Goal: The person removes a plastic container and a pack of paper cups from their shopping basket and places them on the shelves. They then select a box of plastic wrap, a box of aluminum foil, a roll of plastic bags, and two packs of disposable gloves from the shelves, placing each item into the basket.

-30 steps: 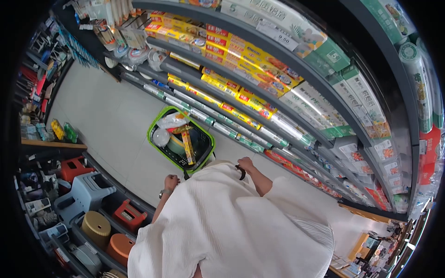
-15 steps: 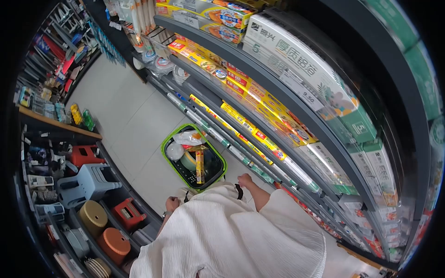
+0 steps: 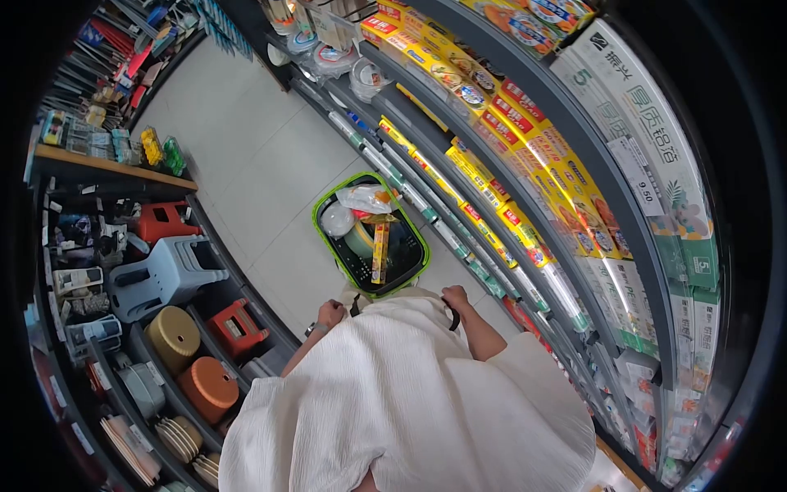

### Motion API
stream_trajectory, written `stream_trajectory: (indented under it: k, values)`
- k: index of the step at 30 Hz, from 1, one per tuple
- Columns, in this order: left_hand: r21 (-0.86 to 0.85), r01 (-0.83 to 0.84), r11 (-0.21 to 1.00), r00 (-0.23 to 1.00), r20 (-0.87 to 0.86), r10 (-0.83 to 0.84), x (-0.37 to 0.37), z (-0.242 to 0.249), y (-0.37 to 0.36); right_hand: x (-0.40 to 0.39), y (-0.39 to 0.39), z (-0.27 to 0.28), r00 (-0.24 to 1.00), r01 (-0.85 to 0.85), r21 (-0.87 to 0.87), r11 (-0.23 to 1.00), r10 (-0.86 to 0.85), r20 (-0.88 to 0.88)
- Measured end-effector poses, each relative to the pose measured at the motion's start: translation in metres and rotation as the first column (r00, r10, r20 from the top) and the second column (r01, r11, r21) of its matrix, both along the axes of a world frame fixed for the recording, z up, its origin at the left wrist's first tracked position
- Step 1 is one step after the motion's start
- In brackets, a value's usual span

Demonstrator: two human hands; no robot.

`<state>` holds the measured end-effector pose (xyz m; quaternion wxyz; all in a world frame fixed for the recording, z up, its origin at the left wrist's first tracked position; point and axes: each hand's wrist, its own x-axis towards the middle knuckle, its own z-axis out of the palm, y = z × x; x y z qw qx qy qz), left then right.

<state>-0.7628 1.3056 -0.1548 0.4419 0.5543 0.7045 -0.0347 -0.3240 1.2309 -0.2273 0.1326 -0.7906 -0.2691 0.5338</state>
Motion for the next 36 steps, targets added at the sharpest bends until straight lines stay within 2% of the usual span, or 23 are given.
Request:
stream_trajectory:
  k: [2,4,5,9,14,22,29,32,34,36]
  values:
    - [0.006,0.018,1.000,1.000,0.010,-0.018,-0.010,-0.009,0.018,-0.010,0.007,0.025,1.000,-0.019,-0.044,0.999,0.019,0.001]
    - [-0.014,0.063,0.998,0.997,0.034,-0.063,-0.020,-0.014,0.040,-0.014,0.008,0.036,0.998,-0.056,0.018,0.998,0.056,0.009]
    - [-0.012,0.066,0.998,0.997,0.038,-0.066,-0.024,-0.014,0.053,-0.009,-0.001,-0.004,0.983,-0.162,0.039,0.986,0.158,0.089]
    - [-0.010,0.060,0.998,0.995,0.076,-0.059,-0.046,-0.022,0.091,-0.014,-0.006,-0.004,0.961,-0.227,-0.011,0.974,0.225,0.160]
    - [-0.017,0.096,0.995,0.989,0.113,-0.094,-0.075,-0.026,0.111,-0.033,0.002,0.013,0.941,-0.240,-0.048,0.970,0.245,0.236]
    - [-0.159,0.199,0.967,0.979,0.072,-0.190,-0.135,-0.046,0.107,-0.080,-0.003,0.028,0.926,-0.228,-0.032,0.973,0.227,0.303]
    - [-0.083,0.247,0.966,0.969,0.038,-0.244,-0.151,-0.025,0.136,-0.128,0.007,0.032,0.919,-0.226,0.010,0.974,0.210,0.333]
    - [-0.107,0.194,0.975,0.975,0.129,-0.180,-0.152,-0.027,0.146,-0.140,0.008,0.037,0.914,-0.236,0.016,0.972,0.217,0.342]
    - [-0.104,0.086,0.991,0.975,0.212,-0.062,-0.153,-0.046,0.148,-0.143,0.009,0.037,0.905,-0.255,0.017,0.967,0.232,0.356]
    - [-0.107,0.083,0.991,0.974,0.220,-0.058,-0.153,-0.049,0.146,-0.142,0.008,0.033,0.890,-0.286,0.021,0.958,0.258,0.375]
